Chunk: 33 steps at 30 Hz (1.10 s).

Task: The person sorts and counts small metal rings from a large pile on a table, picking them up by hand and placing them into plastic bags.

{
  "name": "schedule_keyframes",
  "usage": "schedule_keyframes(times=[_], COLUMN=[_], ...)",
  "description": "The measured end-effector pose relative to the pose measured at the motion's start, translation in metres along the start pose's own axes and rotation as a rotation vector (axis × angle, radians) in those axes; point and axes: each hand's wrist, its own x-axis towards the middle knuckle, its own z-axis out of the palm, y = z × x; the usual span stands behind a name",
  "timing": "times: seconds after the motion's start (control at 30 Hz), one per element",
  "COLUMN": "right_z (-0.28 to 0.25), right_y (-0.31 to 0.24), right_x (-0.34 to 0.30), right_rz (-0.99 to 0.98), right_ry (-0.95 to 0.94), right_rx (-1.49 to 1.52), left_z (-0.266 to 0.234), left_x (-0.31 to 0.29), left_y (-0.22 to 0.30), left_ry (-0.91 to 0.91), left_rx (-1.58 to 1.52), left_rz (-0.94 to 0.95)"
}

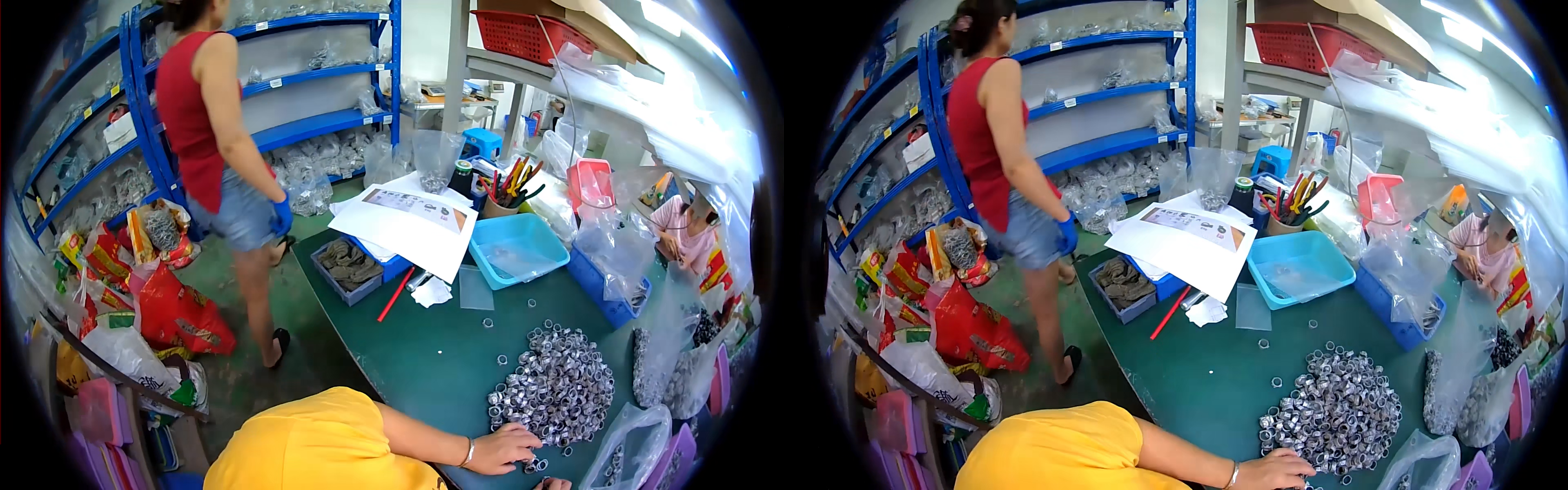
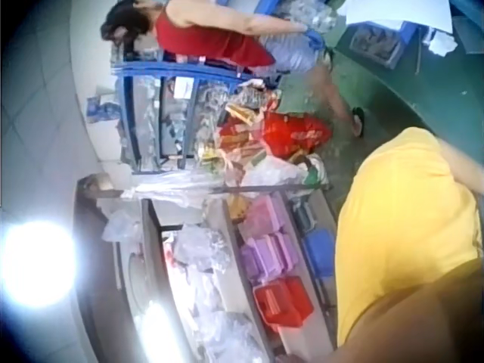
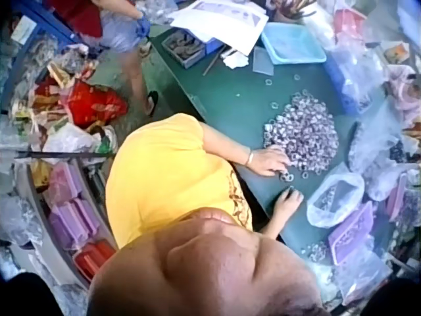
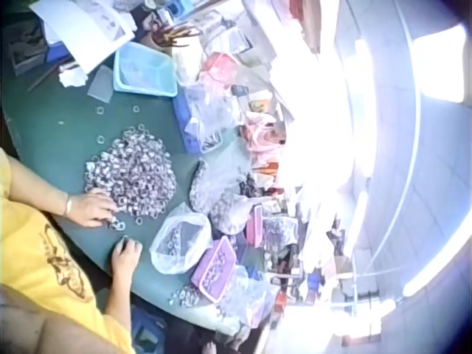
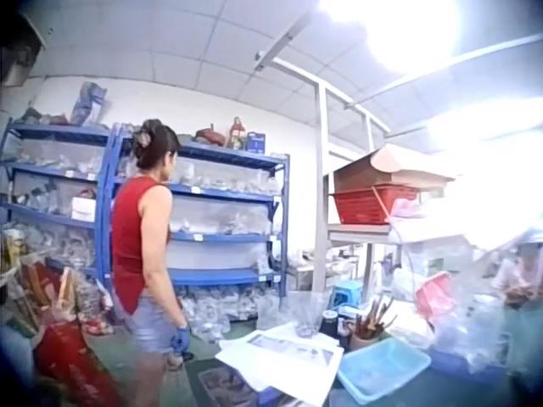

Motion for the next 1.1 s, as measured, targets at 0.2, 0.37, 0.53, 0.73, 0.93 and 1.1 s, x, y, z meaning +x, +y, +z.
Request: schedule_keyframes(times=[0.2, 0.37, 0.53, 0.73, 0.93, 1.1], right_z=[0.002, -0.006, -0.040, -0.084, -0.055, -0.006], right_y=[-0.015, 0.040, 0.041, 0.061, 0.039, -0.010], right_x=[-0.001, -0.009, 0.041, 0.066, 0.051, 0.039], right_rz=[-0.023, -0.085, -0.086, -0.095, -0.089, -0.222], right_ry=[0.065, 0.331, 0.674, 0.699, 0.635, 0.082], right_rx=[-0.056, -0.063, -0.126, -0.207, -0.127, 0.215], left_z=[-0.027, -0.032, -0.053, -0.054, -0.053, -0.061], left_x=[0.005, 0.016, 0.016, 0.018, 0.018, 0.015], left_y=[0.006, 0.006, -0.001, 0.015, 0.012, 0.010], left_ry=[0.339, 0.390, 0.435, 0.384, 0.350, 0.343], left_rx=[0.034, 0.042, 0.063, -0.016, 0.010, -0.008], left_rz=[0.069, 0.000, -0.063, -0.090, -0.070, -0.081])
